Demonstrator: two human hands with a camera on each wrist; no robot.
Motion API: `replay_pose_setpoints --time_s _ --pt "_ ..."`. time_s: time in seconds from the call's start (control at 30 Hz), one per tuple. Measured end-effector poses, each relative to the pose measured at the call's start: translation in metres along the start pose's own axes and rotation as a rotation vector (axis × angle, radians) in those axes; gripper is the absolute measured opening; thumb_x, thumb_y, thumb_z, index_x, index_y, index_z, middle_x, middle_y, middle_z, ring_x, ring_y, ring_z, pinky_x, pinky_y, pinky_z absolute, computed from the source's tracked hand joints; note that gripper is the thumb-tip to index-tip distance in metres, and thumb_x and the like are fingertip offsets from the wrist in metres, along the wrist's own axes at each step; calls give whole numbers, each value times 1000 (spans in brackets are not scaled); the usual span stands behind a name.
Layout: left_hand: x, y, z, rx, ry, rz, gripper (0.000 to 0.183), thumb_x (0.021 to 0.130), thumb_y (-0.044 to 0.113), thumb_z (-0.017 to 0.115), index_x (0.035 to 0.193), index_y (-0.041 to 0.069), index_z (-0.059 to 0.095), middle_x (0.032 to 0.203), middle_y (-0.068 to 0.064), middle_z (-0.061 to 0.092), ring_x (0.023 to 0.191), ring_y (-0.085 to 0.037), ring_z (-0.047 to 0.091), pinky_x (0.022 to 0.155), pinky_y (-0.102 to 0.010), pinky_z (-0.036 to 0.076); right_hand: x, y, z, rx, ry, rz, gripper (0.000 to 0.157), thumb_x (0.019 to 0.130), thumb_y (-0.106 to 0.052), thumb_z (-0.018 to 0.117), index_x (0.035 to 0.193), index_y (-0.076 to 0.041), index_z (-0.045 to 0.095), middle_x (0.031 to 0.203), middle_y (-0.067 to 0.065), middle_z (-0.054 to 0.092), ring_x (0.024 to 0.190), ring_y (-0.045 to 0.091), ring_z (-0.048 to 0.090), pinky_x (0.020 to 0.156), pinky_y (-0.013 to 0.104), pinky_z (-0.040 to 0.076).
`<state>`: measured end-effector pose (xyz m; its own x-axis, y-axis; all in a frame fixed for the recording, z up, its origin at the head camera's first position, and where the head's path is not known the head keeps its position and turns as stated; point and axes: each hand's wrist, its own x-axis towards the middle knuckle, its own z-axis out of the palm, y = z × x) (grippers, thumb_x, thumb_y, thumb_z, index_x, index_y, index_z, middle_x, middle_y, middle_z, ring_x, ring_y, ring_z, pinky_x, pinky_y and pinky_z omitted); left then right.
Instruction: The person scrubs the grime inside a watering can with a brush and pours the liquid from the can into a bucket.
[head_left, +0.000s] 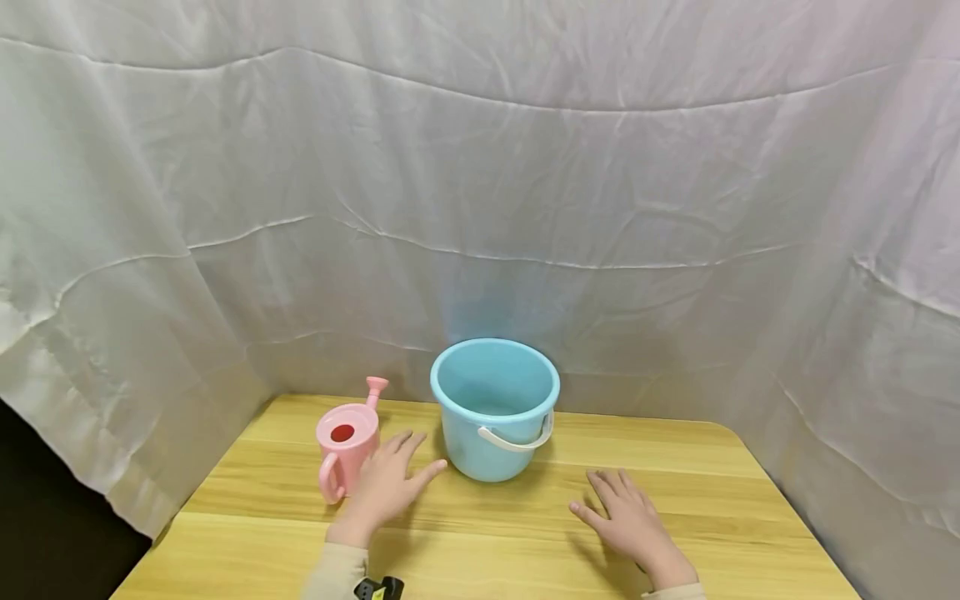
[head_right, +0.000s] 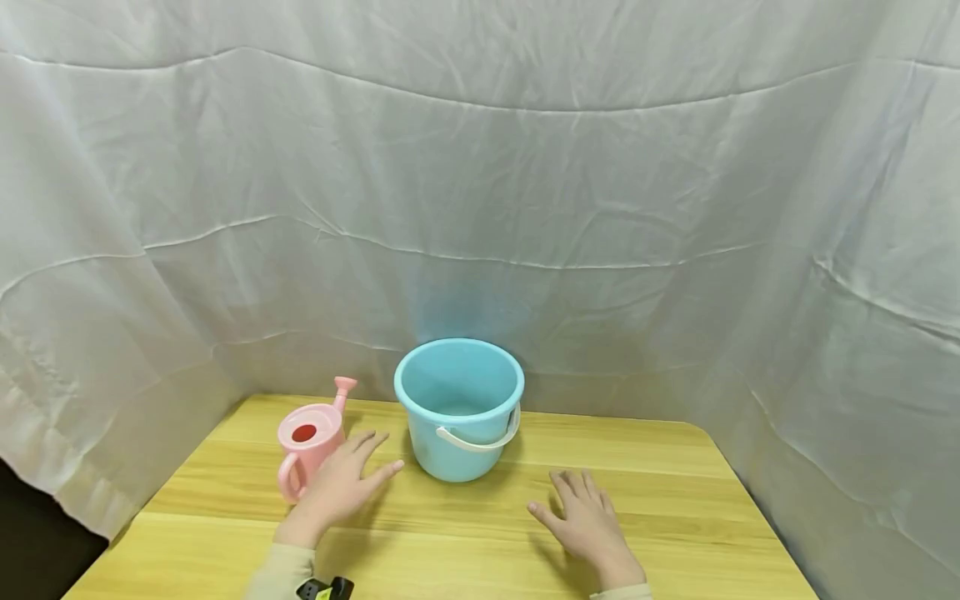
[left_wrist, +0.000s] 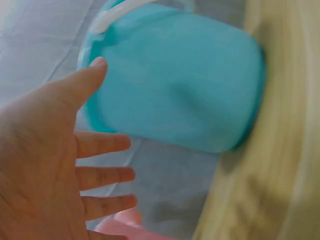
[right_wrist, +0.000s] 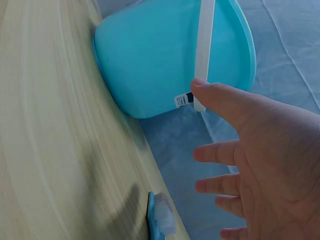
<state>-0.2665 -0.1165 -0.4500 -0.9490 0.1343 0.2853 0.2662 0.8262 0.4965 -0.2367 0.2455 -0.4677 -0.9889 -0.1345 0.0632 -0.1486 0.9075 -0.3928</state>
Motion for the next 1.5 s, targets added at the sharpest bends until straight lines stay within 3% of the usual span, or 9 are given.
replay_pose_setpoints --time_s 0.23,0.5,0.6,0.73,0.9,1.23,1.5 --pt "-4 -6 -28 -88 149 -7 60 89 61 58 128 16 63 128 -5 65 118 -27 61 102 -49 47 0 -5 -4 45 33 -37 71 91 -61 53 138 -8 52 142 21 52 131 45 47 103 66 38" --pt "-7 -25 -46 -121 514 29 27 91 35 68 108 15 72 104 -3 73 95 -26 69 79 -49 54 3 -15 -3 90 134 -129 55 91 -50 61 130 -12 60 127 7 66 120 31 61 102 51 47" --pt "-10 -34 -53 -135 574 -21 28 91 31 68 112 13 70 105 -7 72 94 -29 68 79 -50 52 3 -21 -1 95 172 -160 46 90 -41 65 126 -12 63 123 5 68 117 28 63 100 49 49" --pt "-14 -51 -59 -172 591 -114 38 92 34 66 121 9 65 112 -14 69 104 -35 63 89 -53 47 3 -30 0 95 189 -203 41 91 -37 66 123 -12 65 117 3 71 111 25 65 95 47 52" --pt "-20 -74 -65 -228 525 -214 51 92 39 65 132 10 56 127 -18 61 117 -36 55 96 -56 43 2 -38 4 78 192 -279 40 93 -38 63 122 -12 66 113 3 72 105 22 67 90 45 54" --pt "-31 -105 -74 -320 128 -321 88 91 50 62 153 4 20 150 -29 33 132 -49 40 106 -61 38 4 -51 15 53 172 -405 36 94 -36 62 119 -10 65 108 4 72 102 20 67 88 41 55" --pt "-31 -117 -65 -345 16 -336 93 89 54 63 153 2 21 149 -31 36 132 -50 43 105 -60 40 5 -63 31 37 117 -456 34 95 -34 61 121 -13 64 111 4 72 103 22 67 88 42 55"
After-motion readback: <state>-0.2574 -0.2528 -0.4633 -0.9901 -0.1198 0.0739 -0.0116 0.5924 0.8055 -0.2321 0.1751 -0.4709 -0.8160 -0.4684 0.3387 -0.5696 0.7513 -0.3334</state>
